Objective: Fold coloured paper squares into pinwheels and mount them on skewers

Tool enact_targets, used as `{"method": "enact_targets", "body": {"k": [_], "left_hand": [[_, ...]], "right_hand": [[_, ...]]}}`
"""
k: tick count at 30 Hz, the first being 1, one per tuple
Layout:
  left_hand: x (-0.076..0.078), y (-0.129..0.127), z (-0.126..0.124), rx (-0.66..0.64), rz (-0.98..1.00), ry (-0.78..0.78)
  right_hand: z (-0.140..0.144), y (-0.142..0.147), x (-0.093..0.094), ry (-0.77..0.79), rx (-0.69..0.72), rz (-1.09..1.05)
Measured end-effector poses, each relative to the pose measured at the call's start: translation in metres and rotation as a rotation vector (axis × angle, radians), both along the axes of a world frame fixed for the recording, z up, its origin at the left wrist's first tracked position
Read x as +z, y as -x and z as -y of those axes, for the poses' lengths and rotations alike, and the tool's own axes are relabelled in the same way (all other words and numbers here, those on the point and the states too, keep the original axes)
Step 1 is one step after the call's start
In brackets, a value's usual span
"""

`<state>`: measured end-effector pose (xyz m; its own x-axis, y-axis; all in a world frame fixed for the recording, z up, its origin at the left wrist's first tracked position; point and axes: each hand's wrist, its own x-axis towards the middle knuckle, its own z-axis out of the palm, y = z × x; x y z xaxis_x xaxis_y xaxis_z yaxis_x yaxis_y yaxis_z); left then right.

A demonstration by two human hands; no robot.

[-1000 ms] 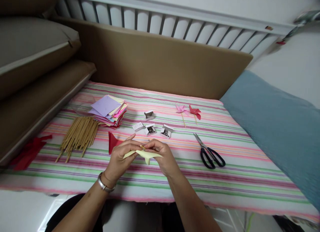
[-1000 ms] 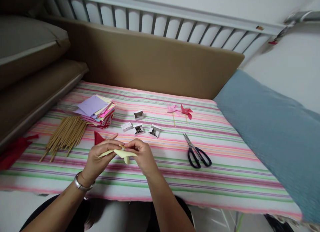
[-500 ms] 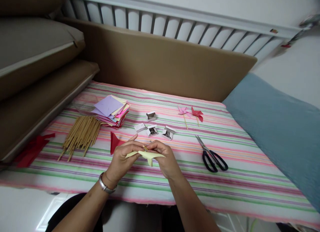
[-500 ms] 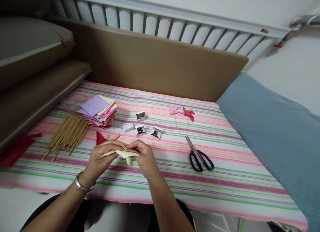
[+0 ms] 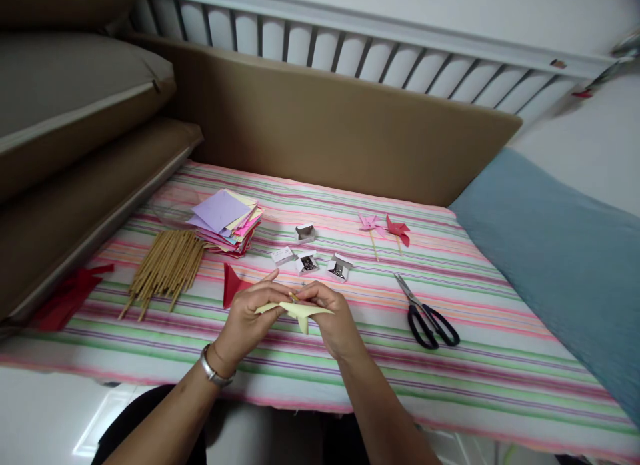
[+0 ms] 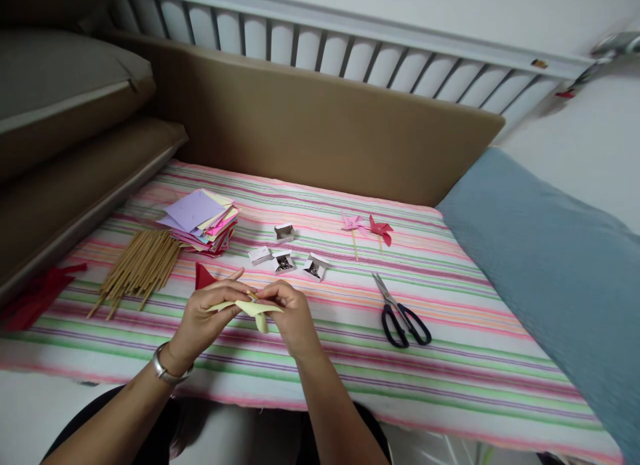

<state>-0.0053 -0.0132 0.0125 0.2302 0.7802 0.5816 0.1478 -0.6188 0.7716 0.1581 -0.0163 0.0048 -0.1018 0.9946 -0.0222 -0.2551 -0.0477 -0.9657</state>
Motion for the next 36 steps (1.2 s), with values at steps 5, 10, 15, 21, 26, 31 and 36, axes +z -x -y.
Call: {"method": "enact_targets", "body": {"k": [5,10,15,21,26,31,36], "left_hand": [[0.0011,-0.0003,0.0003,-0.005,0.0,0.0],[0.0009,0.0008,0.0003,0.0,-0.012,-0.013],[0.0013,0.0012,0.0003,-0.009,-0.006,-0.026],[0.0021,0.0002,0.0017,0.002,-0.014,-0.017],[0.0027,-0.0001,0.0024,0.018,-0.015,-0.026],[0.0031,0.0,0.0026,0.019,-0.024,-0.036],[0.0028,-0.0001,0.0028,0.021,-0.011,-0.027]], "right_hand": [[0.0006,0.0003,0.0014,-0.015,-0.013,0.032],[0.0015,0.0027,0.0013,-0.052,-0.039,0.045],[0.0024,0.0044,0.0016,-0.049,-0.048,0.029],[0.0024,0.0042,0.0003,-0.031,-0.045,0.01],[0.0028,0.0043,0.0015,-0.046,-0.058,0.038],[0.0024,0.005,0.0027,-0.058,-0.068,0.047],[0.0025,0.0054,0.0048,-0.096,-0.083,0.06]]}}
